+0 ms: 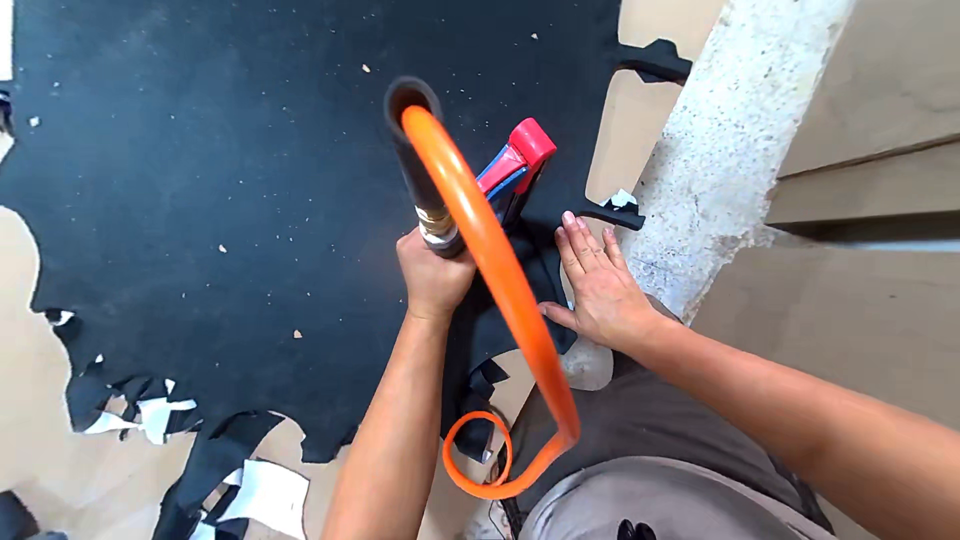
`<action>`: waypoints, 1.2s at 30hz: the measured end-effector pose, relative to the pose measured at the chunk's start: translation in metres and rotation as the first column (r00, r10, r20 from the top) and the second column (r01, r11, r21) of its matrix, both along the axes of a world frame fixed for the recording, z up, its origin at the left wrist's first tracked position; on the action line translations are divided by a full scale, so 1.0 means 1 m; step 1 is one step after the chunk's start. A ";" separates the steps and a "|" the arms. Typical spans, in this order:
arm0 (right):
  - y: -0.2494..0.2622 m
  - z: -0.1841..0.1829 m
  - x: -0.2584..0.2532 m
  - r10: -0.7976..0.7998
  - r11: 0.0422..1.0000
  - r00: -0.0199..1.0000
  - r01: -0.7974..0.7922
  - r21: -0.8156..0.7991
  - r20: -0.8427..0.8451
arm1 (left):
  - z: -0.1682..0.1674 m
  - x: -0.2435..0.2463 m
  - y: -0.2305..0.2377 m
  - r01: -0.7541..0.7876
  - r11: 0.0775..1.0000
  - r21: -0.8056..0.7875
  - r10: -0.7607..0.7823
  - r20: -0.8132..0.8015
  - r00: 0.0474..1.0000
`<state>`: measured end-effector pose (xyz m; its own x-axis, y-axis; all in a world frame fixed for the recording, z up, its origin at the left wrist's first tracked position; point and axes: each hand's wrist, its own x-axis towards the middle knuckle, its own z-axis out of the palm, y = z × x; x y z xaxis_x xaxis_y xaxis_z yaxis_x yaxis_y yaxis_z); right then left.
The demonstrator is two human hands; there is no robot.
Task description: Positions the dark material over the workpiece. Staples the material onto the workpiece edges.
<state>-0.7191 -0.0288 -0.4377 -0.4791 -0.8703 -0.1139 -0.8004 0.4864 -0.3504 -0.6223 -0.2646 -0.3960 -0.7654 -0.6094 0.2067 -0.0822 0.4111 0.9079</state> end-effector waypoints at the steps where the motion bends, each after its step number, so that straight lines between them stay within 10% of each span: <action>1: 0.000 0.006 0.000 0.007 1.000 1.000 -0.006 0.017 -0.004 | 0.002 0.004 0.006 -0.016 0.999 0.048 0.016 -0.018 1.000; 7: -0.043 0.031 -0.090 0.259 0.959 0.966 -0.258 -0.118 -0.001 | 0.022 0.023 0.080 -0.509 0.849 0.143 0.504 0.070 0.861; 12: -0.169 0.000 -0.191 0.804 0.589 0.595 -0.799 -0.121 -0.011 | 0.019 -0.019 0.131 -0.801 0.561 0.209 0.810 0.062 0.583; 21: -0.258 0.001 -0.180 0.978 0.199 0.200 -0.980 -0.024 -0.063 | 0.014 -0.063 0.137 -0.856 0.472 0.208 0.874 0.018 0.486; 36: -0.278 0.017 -0.166 0.989 0.147 0.150 -0.977 0.153 0.005 | 0.003 -0.059 0.148 -0.840 0.542 0.016 0.841 -0.008 0.542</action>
<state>-0.8855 -0.3071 -0.4203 0.7615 -0.5989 -0.2479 -0.6480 -0.7100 -0.2756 -0.6816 -0.1169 -0.3930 0.1013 -0.9740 0.2028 -0.3737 0.1516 0.9151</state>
